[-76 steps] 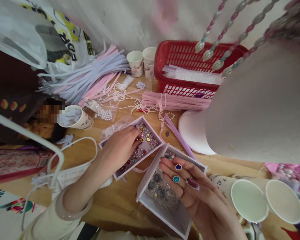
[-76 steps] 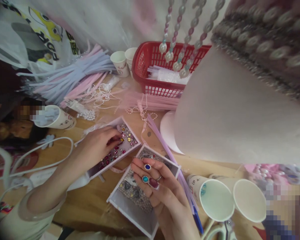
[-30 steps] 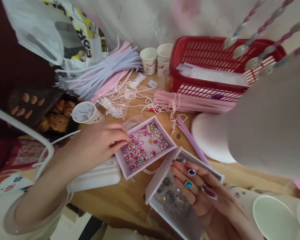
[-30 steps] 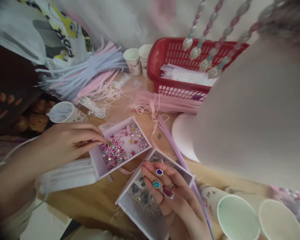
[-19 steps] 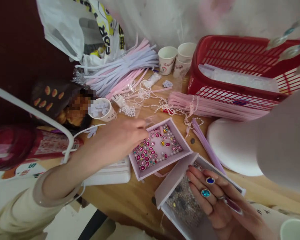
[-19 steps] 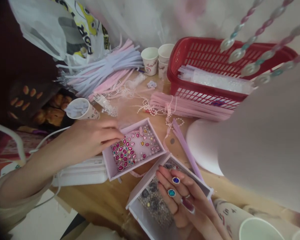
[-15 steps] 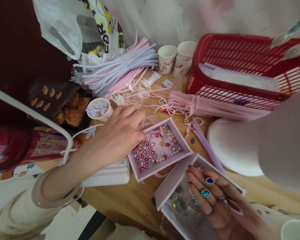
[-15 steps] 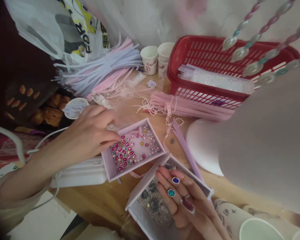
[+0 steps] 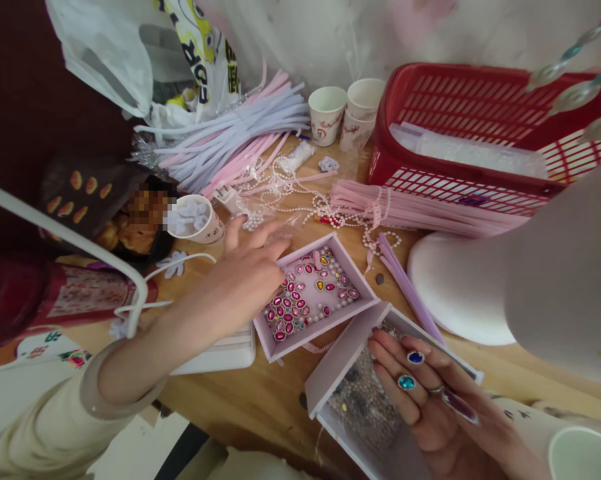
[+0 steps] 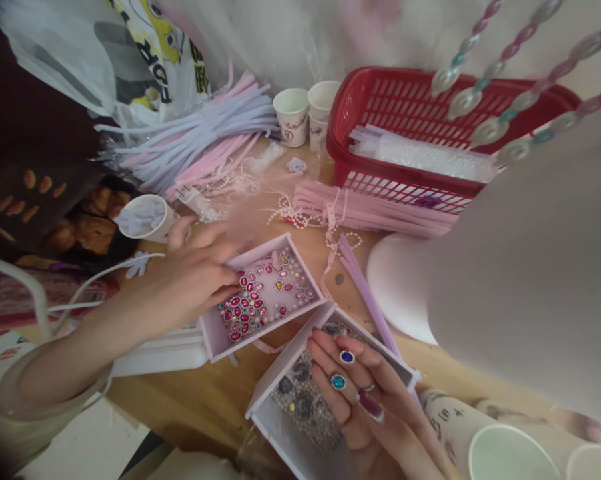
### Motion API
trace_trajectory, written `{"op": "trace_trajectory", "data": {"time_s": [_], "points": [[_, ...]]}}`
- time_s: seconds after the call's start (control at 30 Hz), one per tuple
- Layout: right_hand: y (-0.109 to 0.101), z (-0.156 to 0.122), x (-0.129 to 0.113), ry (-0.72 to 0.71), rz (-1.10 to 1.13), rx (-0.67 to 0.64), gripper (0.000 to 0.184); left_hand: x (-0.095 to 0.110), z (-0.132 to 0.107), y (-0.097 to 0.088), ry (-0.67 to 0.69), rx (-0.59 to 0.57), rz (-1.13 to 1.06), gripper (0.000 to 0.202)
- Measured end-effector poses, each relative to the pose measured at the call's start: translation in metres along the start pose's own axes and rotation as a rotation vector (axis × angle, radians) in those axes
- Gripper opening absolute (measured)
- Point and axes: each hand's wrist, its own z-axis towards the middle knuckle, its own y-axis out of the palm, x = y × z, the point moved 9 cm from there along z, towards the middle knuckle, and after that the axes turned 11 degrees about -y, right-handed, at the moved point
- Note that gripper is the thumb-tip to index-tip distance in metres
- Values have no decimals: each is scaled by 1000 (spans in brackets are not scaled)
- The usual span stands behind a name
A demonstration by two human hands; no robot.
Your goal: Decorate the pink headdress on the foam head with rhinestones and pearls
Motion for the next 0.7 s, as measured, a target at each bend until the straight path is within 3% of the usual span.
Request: {"op": "trace_trajectory", "data": {"time_s": [0.2, 0.3, 0.5, 0.7], "points": [[1, 1, 1, 27, -17, -4, 23, -1, 4, 12, 12, -144, -82, 15], [4, -1, -2, 11, 12, -17, 28, -4, 7, 10, -18, -111, -10, 16], [6, -5, -3, -5, -14, 54, 29, 5, 1, -12, 21, 4, 159, 22], [13, -7, -11, -72, -50, 81, 34, 13, 5, -7, -10, -52, 310, 29]]}}
